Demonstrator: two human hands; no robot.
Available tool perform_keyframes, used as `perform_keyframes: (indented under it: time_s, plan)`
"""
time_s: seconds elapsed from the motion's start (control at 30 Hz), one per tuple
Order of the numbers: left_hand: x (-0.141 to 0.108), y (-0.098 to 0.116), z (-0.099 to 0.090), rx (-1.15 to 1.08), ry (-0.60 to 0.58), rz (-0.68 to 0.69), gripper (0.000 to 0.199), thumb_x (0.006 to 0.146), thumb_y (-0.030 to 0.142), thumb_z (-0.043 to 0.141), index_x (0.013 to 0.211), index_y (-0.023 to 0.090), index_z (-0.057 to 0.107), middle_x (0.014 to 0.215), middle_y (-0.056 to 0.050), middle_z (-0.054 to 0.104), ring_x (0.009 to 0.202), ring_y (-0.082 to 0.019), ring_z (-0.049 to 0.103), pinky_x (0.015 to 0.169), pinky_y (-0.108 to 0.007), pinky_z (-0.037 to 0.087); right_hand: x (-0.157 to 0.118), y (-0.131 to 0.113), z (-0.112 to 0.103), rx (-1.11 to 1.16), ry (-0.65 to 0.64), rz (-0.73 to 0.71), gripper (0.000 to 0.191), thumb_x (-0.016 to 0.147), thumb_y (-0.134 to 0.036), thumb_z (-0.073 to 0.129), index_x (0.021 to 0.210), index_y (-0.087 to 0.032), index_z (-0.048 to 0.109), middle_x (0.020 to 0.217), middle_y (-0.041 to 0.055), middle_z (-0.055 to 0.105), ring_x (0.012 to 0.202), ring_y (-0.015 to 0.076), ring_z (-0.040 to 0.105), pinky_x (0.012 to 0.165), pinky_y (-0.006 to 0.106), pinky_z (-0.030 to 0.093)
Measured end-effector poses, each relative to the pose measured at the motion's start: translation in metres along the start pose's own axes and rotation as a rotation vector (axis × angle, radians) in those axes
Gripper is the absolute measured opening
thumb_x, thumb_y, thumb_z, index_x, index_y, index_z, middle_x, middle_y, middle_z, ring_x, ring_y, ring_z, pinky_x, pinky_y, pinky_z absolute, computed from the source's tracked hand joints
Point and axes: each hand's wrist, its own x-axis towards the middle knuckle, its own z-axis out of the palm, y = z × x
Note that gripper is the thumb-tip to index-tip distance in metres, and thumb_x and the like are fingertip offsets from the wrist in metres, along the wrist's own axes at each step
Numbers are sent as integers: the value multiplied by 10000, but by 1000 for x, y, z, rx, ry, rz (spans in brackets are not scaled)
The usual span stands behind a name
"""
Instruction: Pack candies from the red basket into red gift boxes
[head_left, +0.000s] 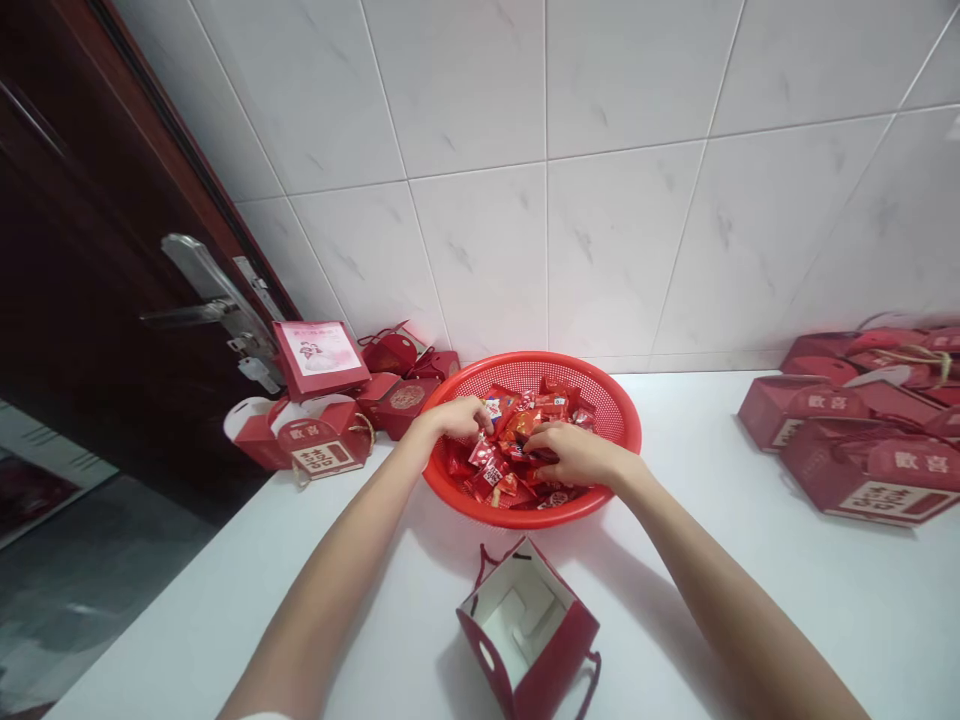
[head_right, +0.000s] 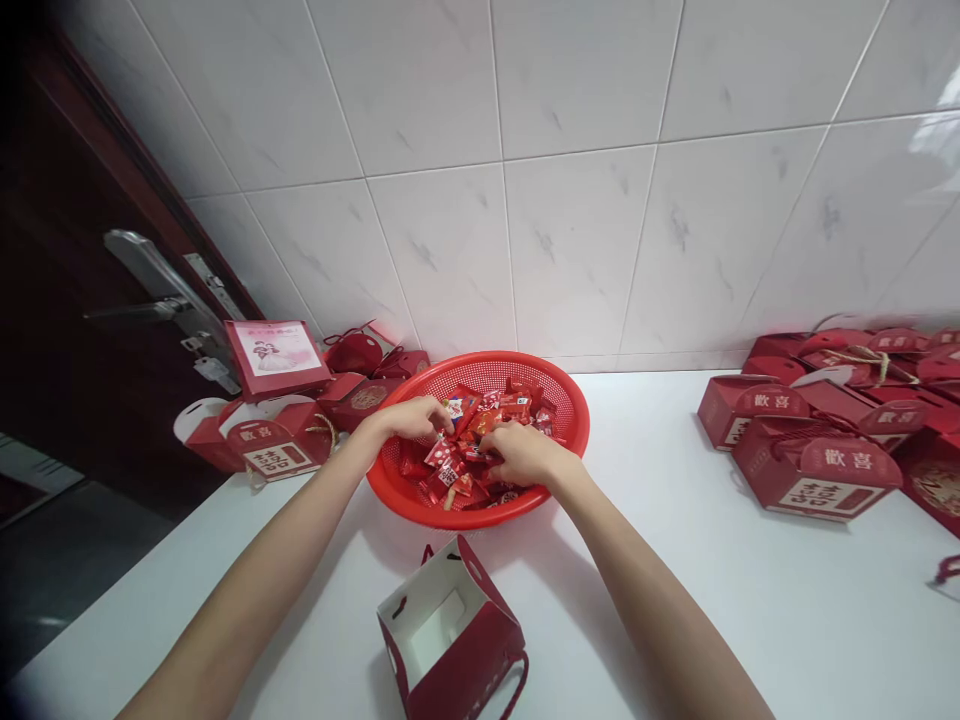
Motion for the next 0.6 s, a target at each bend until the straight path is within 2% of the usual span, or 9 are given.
perform_keyframes:
  time_s: [0.07, 0.2, 0.27, 0.47, 0.6]
  plan:
    - [1, -1, -1, -112, 58, 43, 326, 589, 118, 641, 874, 161, 793, 862, -30, 786, 852, -219, 710, 762, -255, 541, 0, -1, -2, 4, 12, 21, 157, 809, -157, 652, 949, -198, 710, 983, 72, 704, 886, 225, 641, 733, 296, 446]
    - [-1, 0, -1, -537, 213, 173, 290, 619, 164, 713, 899, 157, 787, 933, -59, 793, 899, -230, 720, 854, -331, 558, 1, 0, -4, 76, 218, 136, 164, 850, -163, 592, 986, -198, 678, 984, 72, 726, 881, 231, 655, 716, 302, 438]
    - [-4, 2, -2, -673, 268, 239, 309, 614, 211, 766, 918, 154, 782, 951, -73, 792, 915, -237, 724, 881, -364, 556, 3, 3, -4, 145, 305, 170, 156, 859, -171, 588, 983, -198, 678, 987, 78, 731, 902, 237, 667, 733, 310, 456]
    - [-19, 15, -3, -739, 335, 352, 367, 642, 290, 818, 975, 143, 766, 968, -92, 790, 923, -250, 734, 905, -403, 564, 8, 13, -2, 392, 436, 156, 219, 818, -143, 623, 1028, -184, 672, 1029, 88, 732, 918, 237, 682, 828, 387, 517]
    - [-29, 25, -1, -737, 401, 391, 344, 684, 288, 805, 993, 142, 762, 978, -88, 788, 917, -238, 736, 902, -388, 573, 9, 16, -5, 630, 430, 40, 205, 791, -211, 689, 994, -186, 673, 999, 78, 728, 921, 222, 695, 862, 406, 543]
